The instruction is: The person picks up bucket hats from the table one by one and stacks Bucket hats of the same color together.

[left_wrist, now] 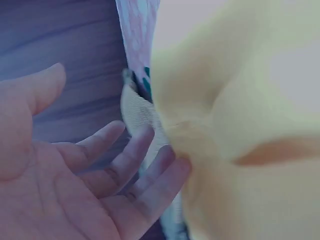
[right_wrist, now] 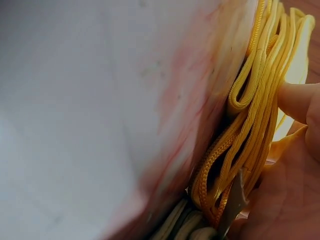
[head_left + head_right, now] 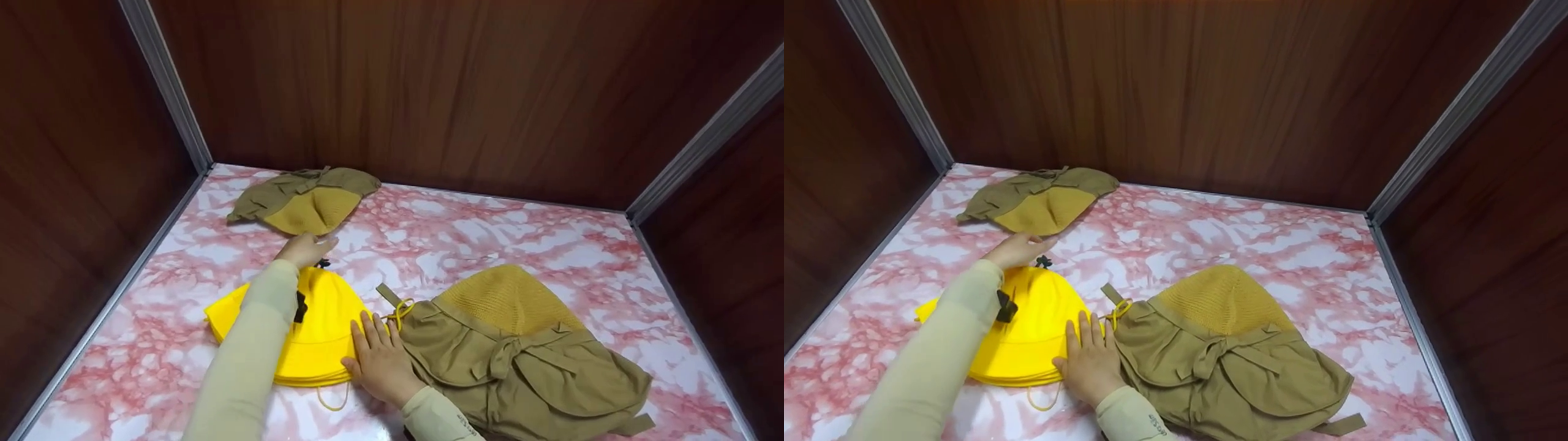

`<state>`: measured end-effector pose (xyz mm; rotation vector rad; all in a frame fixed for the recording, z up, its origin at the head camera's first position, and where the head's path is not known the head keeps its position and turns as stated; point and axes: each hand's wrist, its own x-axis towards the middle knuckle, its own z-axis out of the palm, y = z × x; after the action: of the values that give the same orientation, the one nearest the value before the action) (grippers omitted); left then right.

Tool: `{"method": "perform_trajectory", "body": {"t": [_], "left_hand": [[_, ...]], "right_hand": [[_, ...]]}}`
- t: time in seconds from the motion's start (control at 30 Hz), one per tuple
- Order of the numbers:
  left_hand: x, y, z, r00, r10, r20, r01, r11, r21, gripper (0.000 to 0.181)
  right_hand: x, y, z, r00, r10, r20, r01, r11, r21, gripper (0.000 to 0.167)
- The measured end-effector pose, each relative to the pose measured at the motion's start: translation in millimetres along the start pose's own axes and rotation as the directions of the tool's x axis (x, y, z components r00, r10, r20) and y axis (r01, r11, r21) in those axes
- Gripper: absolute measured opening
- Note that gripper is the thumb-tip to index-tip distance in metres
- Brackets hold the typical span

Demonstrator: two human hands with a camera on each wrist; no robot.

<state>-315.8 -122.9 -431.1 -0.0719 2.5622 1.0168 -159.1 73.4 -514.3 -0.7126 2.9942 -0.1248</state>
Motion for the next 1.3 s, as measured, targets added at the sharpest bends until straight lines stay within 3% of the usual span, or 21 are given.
{"method": "perform_trajectory", "body": {"t": [0.07,0.13,0.2,0.27,0.3,0.37,0.47,0.53,0.57,0.6,0.67,0.73,0.87,0.97,1.0,1.13,1.2,1.3], "left_hand": [[11.9,-3.8,0.2,0.999,-0.046,0.005,0.046,0.993,-0.105,0.076],[25.0,-7.9,2.0,0.996,-0.090,-0.008,0.086,0.970,-0.227,0.078],[37.1,-12.5,5.1,0.991,-0.134,-0.025,0.116,0.928,-0.353,0.078],[47.5,-16.7,8.4,0.983,-0.179,-0.027,0.141,0.854,-0.501,0.077],[51.3,-18.6,9.7,0.981,-0.195,-0.021,0.147,0.802,-0.580,0.075],[56.0,-22.3,11.3,0.977,-0.213,0.002,0.145,0.658,-0.738,0.073],[58.7,-25.1,12.2,0.981,-0.192,0.041,0.115,0.391,-0.913,0.070],[58.9,-26.1,12.5,0.985,-0.166,0.057,0.095,0.229,-0.969,0.067],[59.0,-26.6,12.8,0.986,-0.157,0.061,0.087,0.164,-0.983,0.066],[59.1,-27.0,13.3,0.987,-0.151,0.060,0.079,0.120,-0.990,0.064],[58.8,-26.6,14.5,0.987,-0.150,0.057,0.065,0.055,-0.996,0.061],[58.3,-23.9,15.7,0.989,-0.141,0.038,0.043,0.035,-0.998,0.060],[52.6,-11.4,17.0,0.991,-0.134,-0.030,-0.028,0.018,-0.999,0.059],[52.0,-4.4,21.0,0.982,-0.160,-0.103,-0.107,-0.015,-0.994,0.058],[54.0,-3.6,23.7,0.976,-0.174,-0.134,-0.139,-0.014,-0.990,0.058],[60.1,0.9,36.0,0.937,-0.230,-0.263,-0.264,0.024,-0.964,0.051],[61.4,3.0,41.6,0.910,-0.265,-0.320,-0.319,0.051,-0.947,0.041],[60.9,5.6,47.2,0.862,-0.331,-0.383,-0.381,0.074,-0.922,0.018]], "right_hand": [[-0.4,0,0,1.000,-0.003,0.000,0.003,1.000,-0.001,0.063],[-0.5,0,0,1.000,-0.001,0.001,0.001,1.000,-0.003,0.063],[-0.4,0,0,1.000,0.001,0.005,-0.001,1.000,-0.001,0.063],[-0.1,1,0,1.000,0.003,0.007,-0.003,1.000,-0.007,0.063],[-0.1,1,0,1.000,0.003,0.011,-0.003,1.000,-0.005,0.063],[0.1,0,0,1.000,0.000,0.016,0.000,1.000,0.001,0.063],[0.2,0,0,1.000,0.000,0.027,0.000,1.000,0.009,0.063],[0.3,0,0,0.999,0.002,0.036,-0.002,1.000,0.013,0.064],[0.5,0,0,0.999,0.004,0.041,-0.005,1.000,0.012,0.064],[0.6,1,0,0.999,0.005,0.044,-0.006,1.000,0.012,0.064],[0.8,1,0,0.999,0.009,0.051,-0.010,1.000,0.018,0.064],[0.8,2,0,0.999,0.008,0.049,-0.009,1.000,0.019,0.064],[0.3,4,0,0.999,0.002,0.036,-0.003,1.000,0.023,0.064],[0.0,4,0,0.999,0.000,0.038,-0.001,1.000,0.027,0.064],[0.0,4,0,0.999,-0.001,0.040,-0.001,1.000,0.029,0.064],[0.6,4,1,0.999,-0.001,0.039,0.000,1.000,0.023,0.064],[0.9,4,1,0.999,-0.002,0.034,0.001,1.000,0.021,0.064],[1.3,5,1,1.000,-0.001,0.031,0.001,1.000,0.020,0.064]]}}
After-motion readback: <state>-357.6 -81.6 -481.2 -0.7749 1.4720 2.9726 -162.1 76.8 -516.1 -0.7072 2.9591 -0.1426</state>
